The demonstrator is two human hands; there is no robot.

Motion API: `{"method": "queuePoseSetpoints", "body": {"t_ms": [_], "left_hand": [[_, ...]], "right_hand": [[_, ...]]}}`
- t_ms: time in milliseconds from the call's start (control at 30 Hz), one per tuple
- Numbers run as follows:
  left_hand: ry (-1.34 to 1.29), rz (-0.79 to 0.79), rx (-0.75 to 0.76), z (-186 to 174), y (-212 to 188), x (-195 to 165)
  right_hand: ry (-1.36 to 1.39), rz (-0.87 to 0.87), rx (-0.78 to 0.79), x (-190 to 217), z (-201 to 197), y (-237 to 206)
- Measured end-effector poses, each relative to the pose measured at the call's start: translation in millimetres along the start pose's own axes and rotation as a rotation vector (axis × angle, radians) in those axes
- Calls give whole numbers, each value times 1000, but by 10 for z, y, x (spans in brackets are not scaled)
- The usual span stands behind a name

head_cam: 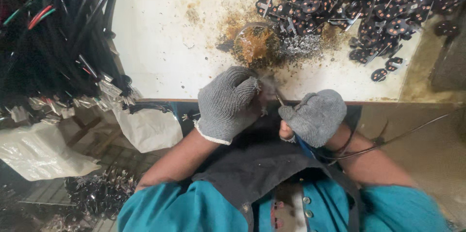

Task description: The person solders red and green wire ends onto small electrical plug components at a workbench, holding a wire in one hand and a soldering iron in the other, dipping wires into flux and placing finished assemblies with a pile of completed parts.

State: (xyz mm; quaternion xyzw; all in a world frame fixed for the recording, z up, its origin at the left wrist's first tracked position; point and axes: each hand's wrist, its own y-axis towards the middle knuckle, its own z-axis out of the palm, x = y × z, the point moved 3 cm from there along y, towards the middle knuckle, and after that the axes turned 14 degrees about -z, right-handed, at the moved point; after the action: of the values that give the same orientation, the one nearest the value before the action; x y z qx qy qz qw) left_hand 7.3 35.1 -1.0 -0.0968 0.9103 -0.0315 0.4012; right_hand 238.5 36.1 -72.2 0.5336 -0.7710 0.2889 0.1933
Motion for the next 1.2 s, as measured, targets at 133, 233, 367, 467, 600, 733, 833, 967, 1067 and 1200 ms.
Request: {"method": "queuePoseSetpoints", "body": {"t_ms": [133, 233, 367, 467, 600, 733, 833, 967, 1067, 1200], "left_hand": [[14, 32, -40, 0, 6, -11], [0, 42, -14, -11, 3, -15], [8, 43, -40, -25, -1, -28], [15, 27, -28, -15, -5, -38], [10, 33, -40, -15, 2, -38], [8, 31, -35, -8, 7, -40], [5, 25, -57, 0, 1, -34], [12, 43, -50, 12, -15, 3], [6, 40, -45, 23, -25, 25], [16, 29, -33, 29, -15, 8]], "right_hand": [[-119, -92, -221, -12, 0, -52], [180, -62, -262, -80, 149, -11], [472, 51, -230, -128, 277, -24], [163, -63, -383, -68, 135, -87], [-47, -158, -569, 4, -83, -145], [-90, -125, -531, 3, -143, -87], [-50, -142, -520, -1, -156, -57], [-191, -203, -402, 31, -125, -25], [-53, -205, -298, 23, -39, -5], [620, 335, 71, -136, 339, -20]]}}
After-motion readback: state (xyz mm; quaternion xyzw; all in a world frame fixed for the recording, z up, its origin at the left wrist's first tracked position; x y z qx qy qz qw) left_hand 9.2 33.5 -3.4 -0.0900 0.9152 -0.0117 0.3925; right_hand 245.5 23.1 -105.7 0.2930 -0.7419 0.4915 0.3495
